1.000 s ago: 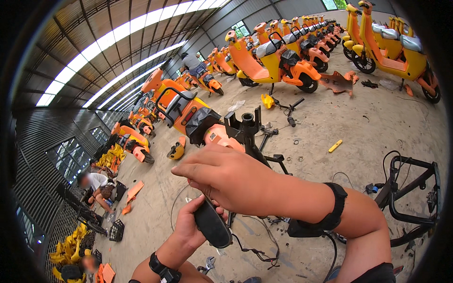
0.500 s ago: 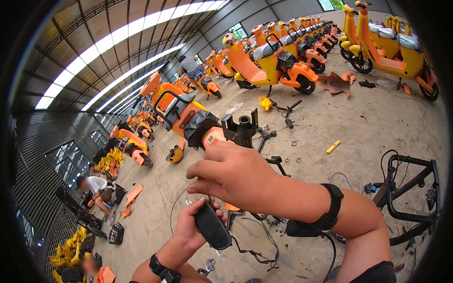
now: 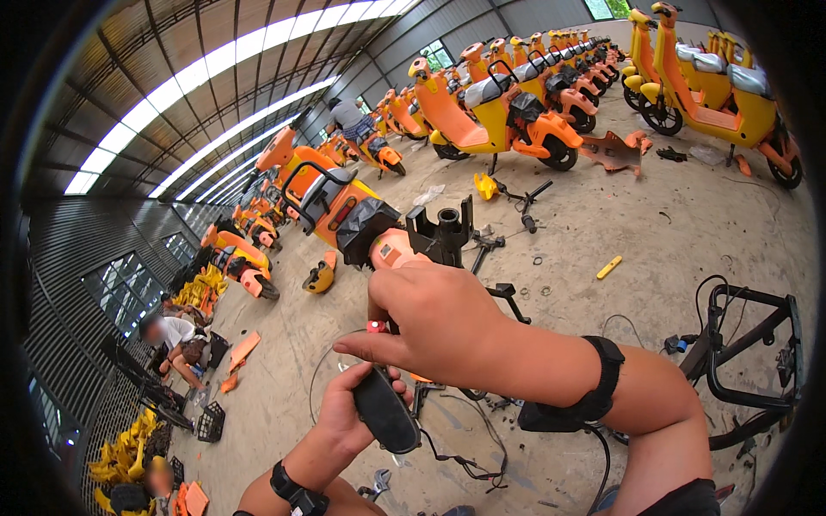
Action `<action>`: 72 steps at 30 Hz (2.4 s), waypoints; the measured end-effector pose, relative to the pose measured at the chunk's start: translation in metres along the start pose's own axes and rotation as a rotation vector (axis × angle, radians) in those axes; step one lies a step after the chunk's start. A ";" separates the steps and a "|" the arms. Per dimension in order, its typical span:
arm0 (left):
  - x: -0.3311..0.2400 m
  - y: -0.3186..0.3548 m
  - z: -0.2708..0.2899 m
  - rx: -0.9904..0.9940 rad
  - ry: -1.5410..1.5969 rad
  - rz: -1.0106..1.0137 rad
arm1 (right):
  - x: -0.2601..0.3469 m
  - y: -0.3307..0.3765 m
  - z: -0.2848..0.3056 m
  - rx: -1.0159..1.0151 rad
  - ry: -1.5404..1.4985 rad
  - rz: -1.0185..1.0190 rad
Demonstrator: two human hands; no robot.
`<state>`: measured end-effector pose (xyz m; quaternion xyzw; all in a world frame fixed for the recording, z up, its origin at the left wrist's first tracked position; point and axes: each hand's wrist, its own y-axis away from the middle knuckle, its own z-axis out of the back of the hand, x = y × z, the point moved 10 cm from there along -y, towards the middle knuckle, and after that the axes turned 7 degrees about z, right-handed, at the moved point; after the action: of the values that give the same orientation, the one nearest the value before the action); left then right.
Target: The person uses a screwdriver to secure a small metal bracket onto a black plastic housing and then attaches a wire to a terminal within the assembly while sitting on the floor.
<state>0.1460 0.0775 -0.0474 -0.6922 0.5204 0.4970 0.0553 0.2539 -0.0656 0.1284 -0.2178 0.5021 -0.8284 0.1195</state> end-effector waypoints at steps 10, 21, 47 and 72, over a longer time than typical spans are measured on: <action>-0.001 0.001 -0.006 0.030 0.027 -0.003 | -0.002 0.001 -0.010 -0.016 -0.220 0.048; 0.000 0.001 -0.004 0.044 0.019 -0.002 | 0.001 -0.003 -0.016 0.233 -0.404 -0.006; 0.007 -0.002 -0.004 0.044 0.015 0.052 | -0.001 -0.004 -0.011 0.126 -0.328 0.058; 0.005 -0.006 0.000 0.034 0.003 0.026 | 0.006 -0.002 -0.005 0.089 0.023 0.176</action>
<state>0.1504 0.0770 -0.0538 -0.6851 0.5377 0.4877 0.0597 0.2463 -0.0635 0.1300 -0.1577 0.4834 -0.8386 0.1954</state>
